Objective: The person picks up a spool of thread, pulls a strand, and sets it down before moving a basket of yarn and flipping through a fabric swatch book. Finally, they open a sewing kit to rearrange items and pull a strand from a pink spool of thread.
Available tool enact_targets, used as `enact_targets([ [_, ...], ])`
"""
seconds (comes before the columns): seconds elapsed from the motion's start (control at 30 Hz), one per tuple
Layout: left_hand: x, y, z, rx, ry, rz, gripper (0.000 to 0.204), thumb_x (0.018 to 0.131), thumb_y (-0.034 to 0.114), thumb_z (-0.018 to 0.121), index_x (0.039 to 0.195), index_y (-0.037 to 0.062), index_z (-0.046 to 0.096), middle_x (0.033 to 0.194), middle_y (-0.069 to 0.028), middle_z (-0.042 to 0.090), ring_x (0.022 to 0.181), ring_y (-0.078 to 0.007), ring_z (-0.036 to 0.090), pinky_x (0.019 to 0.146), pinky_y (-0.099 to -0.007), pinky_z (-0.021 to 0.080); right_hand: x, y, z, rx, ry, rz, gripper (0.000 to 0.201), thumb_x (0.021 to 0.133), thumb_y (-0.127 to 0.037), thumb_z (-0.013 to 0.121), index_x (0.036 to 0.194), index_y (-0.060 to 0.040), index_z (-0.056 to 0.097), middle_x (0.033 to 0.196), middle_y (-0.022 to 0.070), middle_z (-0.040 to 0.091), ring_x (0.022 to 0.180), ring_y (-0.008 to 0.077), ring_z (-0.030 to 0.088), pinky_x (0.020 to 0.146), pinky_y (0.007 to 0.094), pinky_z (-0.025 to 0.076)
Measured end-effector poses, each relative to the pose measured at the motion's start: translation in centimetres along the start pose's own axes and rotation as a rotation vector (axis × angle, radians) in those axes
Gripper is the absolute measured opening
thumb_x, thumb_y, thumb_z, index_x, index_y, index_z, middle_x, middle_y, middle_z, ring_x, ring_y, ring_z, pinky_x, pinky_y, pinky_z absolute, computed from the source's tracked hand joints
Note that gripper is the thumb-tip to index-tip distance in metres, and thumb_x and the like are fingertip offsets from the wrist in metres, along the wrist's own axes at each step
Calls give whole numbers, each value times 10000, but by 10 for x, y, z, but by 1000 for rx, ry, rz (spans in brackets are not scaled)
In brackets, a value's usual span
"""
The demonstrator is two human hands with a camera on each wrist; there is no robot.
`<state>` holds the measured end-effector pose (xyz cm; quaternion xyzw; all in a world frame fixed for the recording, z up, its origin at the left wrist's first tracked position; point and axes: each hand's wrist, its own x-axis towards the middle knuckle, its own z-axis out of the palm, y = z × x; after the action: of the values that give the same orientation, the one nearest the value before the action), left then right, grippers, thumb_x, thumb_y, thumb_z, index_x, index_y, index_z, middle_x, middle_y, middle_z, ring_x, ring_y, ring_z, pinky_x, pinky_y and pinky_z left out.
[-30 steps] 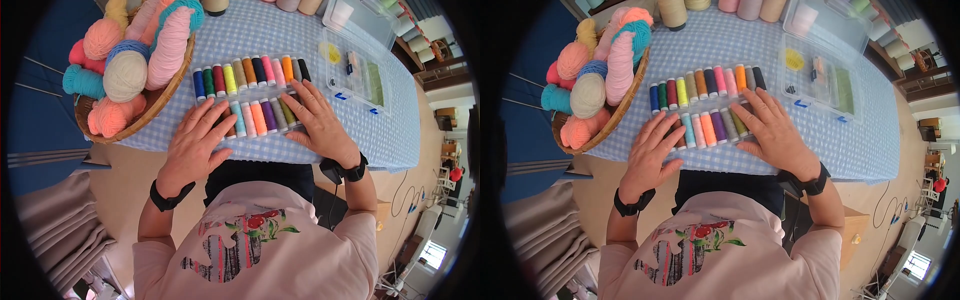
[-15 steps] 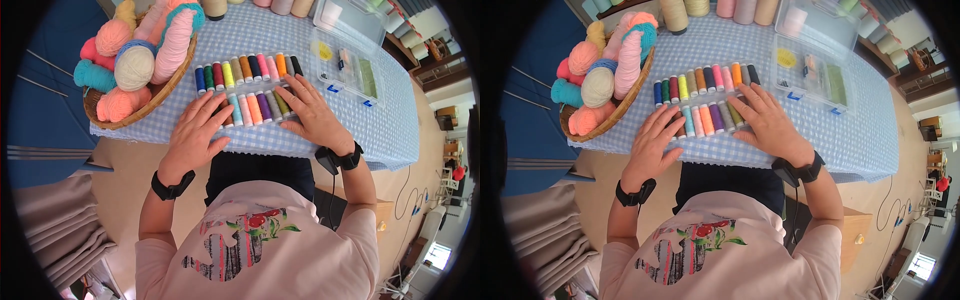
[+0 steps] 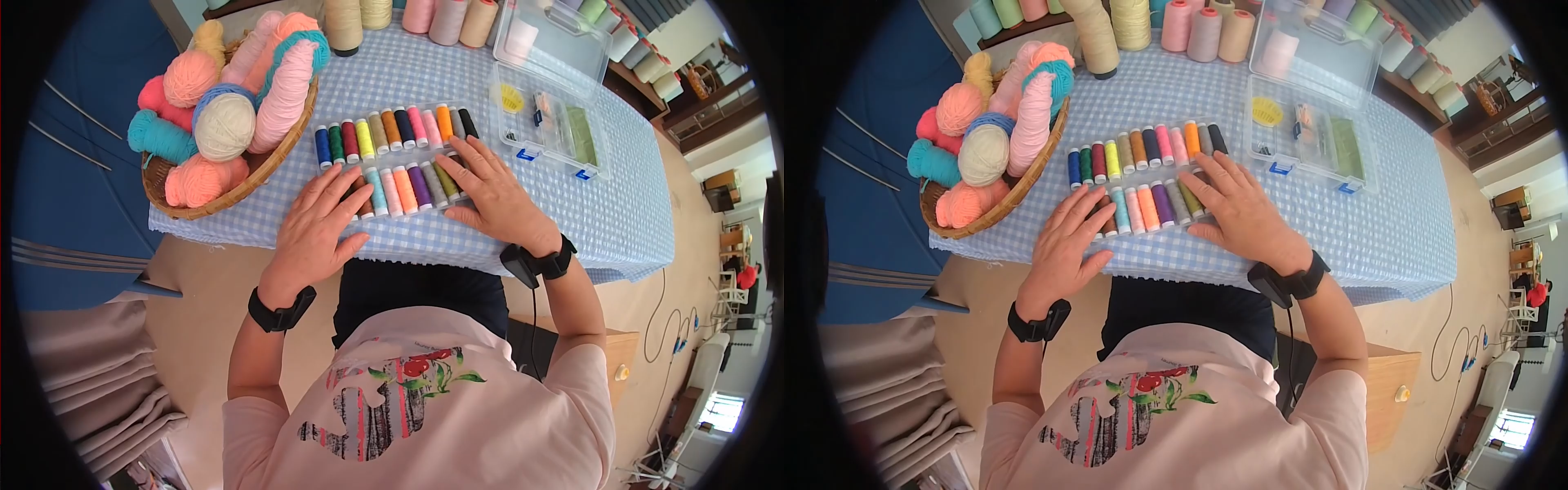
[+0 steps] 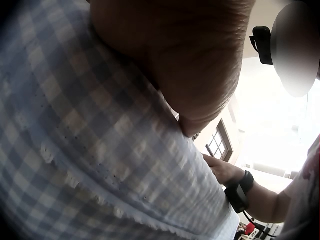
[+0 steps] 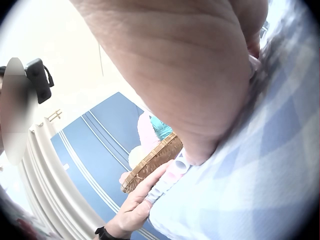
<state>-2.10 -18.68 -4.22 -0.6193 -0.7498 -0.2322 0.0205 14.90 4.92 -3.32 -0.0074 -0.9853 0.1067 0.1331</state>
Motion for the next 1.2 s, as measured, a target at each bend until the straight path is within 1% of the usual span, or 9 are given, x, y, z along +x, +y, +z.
enact_targets([
  [0.27, 2, 1, -4, -29, -18, -13, 582, 714, 229, 695, 1259, 104, 534, 1383, -88, 421, 1310, -287, 345, 1040, -444, 333, 2, 1, -5, -19, -79, -9, 714, 773, -364, 672, 1377, -115, 384, 1431, 182, 298, 1295, 413, 309, 1063, 468, 299],
  [0.37, 1, 2, -13, -67, -78, 2, 631, 712, 183, 697, 1295, 67, 485, 1412, -132, 377, 1328, -331, 317, 1073, -462, 276, 2, -5, -7, 11, -45, 15, 746, 708, -323, 731, 1353, -128, 410, 1409, 164, 330, 1284, 412, 330, 1045, 490, 306],
  [0.43, 1, 0, -18, -138, -122, 5, 687, 706, 155, 717, 1327, 58, 440, 1431, -160, 334, 1342, -342, 290, 1096, -492, 226, 2, -16, -18, -160, -107, 47, 782, 691, -336, 734, 1364, -124, 396, 1422, 165, 317, 1305, 405, 310, 1064, 492, 285],
  [0.67, 25, -11, -17, -162, -188, 76, 688, 700, 193, 728, 1313, 48, 452, 1418, -164, 356, 1340, -341, 294, 1085, -503, 238, 14, -37, -11, -25, -223, -52, 828, 670, -383, 720, 1380, -130, 377, 1428, 160, 324, 1306, 369, 324, 1079, 533, 246],
  [0.73, 24, -15, -16, -175, -175, 99, 683, 693, 213, 733, 1303, 58, 469, 1416, -154, 366, 1338, -333, 300, 1086, -501, 236, 16, -38, -7, -58, -252, -35, 762, 740, -434, 645, 1382, -123, 378, 1454, 165, 288, 1327, 378, 293, 1096, 537, 201],
  [0.83, 22, -20, -16, -205, -187, 122, 665, 690, 250, 736, 1286, 75, 498, 1410, -128, 386, 1332, -324, 313, 1088, -500, 226, 15, -38, -6, -73, -227, 5, 786, 707, -432, 675, 1385, -160, 382, 1434, 137, 328, 1301, 353, 335, 1094, 540, 207],
  [1.0, 22, -26, -18, -209, -232, 159, 618, 741, 277, 701, 1296, 99, 498, 1394, -115, 405, 1331, -327, 313, 1097, -489, 196, 13, -36, 3, -70, -162, 21, 614, 784, -426, 600, 1338, -199, 465, 1443, 110, 348, 1337, 339, 296, 1112, 534, 168],
  [1.13, 22, -28, -14, -225, -228, 181, 478, 781, 241, 642, 1251, 214, 558, 1372, -77, 442, 1317, -311, 336, 1100, -499, 178, 0, -35, 10, -80, -3, 4, 559, 783, -438, 596, 1297, -232, 515, 1445, 100, 353, 1359, 324, 267, 1121, 521, 149],
  [1.2, 23, -30, -12, -122, -182, 239, 426, 762, 252, 668, 1184, 262, 611, 1338, -77, 473, 1270, -325, 379, 1069, -508, 235, 3, -35, 7, -74, 29, 8, 539, 796, -439, 584, 1279, -204, 533, 1424, 106, 385, 1349, 315, 297, 1123, 500, 167],
])
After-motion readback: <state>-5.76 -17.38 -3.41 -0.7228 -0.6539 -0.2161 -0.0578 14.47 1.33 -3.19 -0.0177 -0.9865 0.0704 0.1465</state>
